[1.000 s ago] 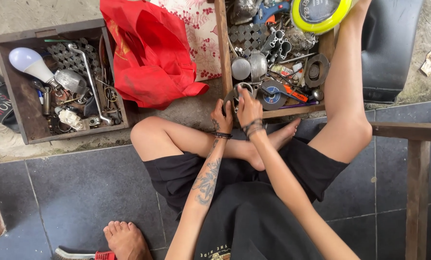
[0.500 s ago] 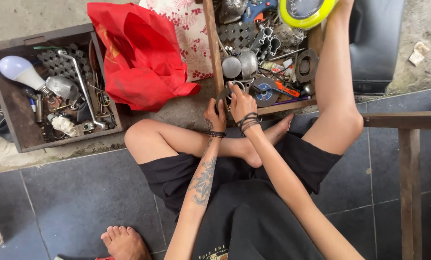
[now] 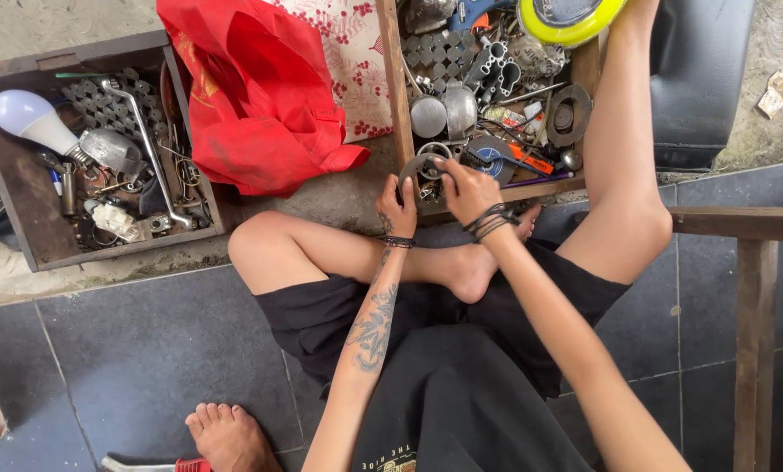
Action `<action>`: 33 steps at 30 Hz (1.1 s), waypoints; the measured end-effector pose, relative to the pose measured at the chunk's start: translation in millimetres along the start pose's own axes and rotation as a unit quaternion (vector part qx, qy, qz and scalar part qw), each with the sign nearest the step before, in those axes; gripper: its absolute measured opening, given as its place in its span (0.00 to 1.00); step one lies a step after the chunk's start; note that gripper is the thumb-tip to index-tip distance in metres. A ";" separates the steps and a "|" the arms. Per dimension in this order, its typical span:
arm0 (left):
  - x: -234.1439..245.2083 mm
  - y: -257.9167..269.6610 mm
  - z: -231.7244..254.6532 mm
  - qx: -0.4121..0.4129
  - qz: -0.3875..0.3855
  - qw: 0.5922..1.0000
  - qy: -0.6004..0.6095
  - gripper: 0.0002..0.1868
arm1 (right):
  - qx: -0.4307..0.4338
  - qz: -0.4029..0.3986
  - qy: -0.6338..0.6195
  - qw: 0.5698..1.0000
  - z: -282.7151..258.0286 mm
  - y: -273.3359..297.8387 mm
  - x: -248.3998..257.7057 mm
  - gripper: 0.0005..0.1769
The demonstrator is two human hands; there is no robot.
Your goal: The person sits cross-legged on the floor and scrubs a circular metal part with a wire brush. They rotate the part to clean different areas and then use a red-handled brush to clean the floor nearby.
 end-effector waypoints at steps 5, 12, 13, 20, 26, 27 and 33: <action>-1.8 -0.1 -1.9 -0.007 0.000 1.000 0.002 0.25 | 0.095 -0.015 0.002 0.995 -15.7 -19.0 23.1 0.07; -2.2 -1.8 -4.2 -0.013 -0.016 1.000 0.011 0.25 | 0.187 -0.038 -0.036 0.981 -9.3 -32.0 17.7 0.05; -4.1 -0.5 -5.3 -0.015 -0.016 1.000 0.012 0.25 | 0.186 -0.036 -0.034 0.981 -3.3 -27.2 21.0 0.05; -1.9 0.7 3.1 -0.007 -0.016 1.000 0.014 0.25 | 0.176 -0.064 -0.041 0.981 -3.9 -34.6 13.3 0.07; -1.3 -4.4 3.2 -0.011 -0.022 1.000 0.015 0.23 | 0.142 -0.083 -0.062 0.984 5.1 -21.9 27.8 0.06; -0.7 -1.1 2.2 -0.004 -0.021 1.000 0.015 0.23 | 0.134 -0.089 -0.067 0.985 5.9 -16.7 28.9 0.06; 2.4 -3.4 7.2 -0.013 -0.021 1.000 0.010 0.25 | 0.118 -0.068 -0.060 0.989 12.9 -28.5 10.6 0.05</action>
Point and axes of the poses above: each hand's wrist, its own y-axis away from the middle knuckle, its own x-axis out of the back of the hand, z = x × y, the point moved 9 cm from there along -y, towards the middle knuckle, and after that the axes turned 8 degrees about -x, right-handed, at the moved point
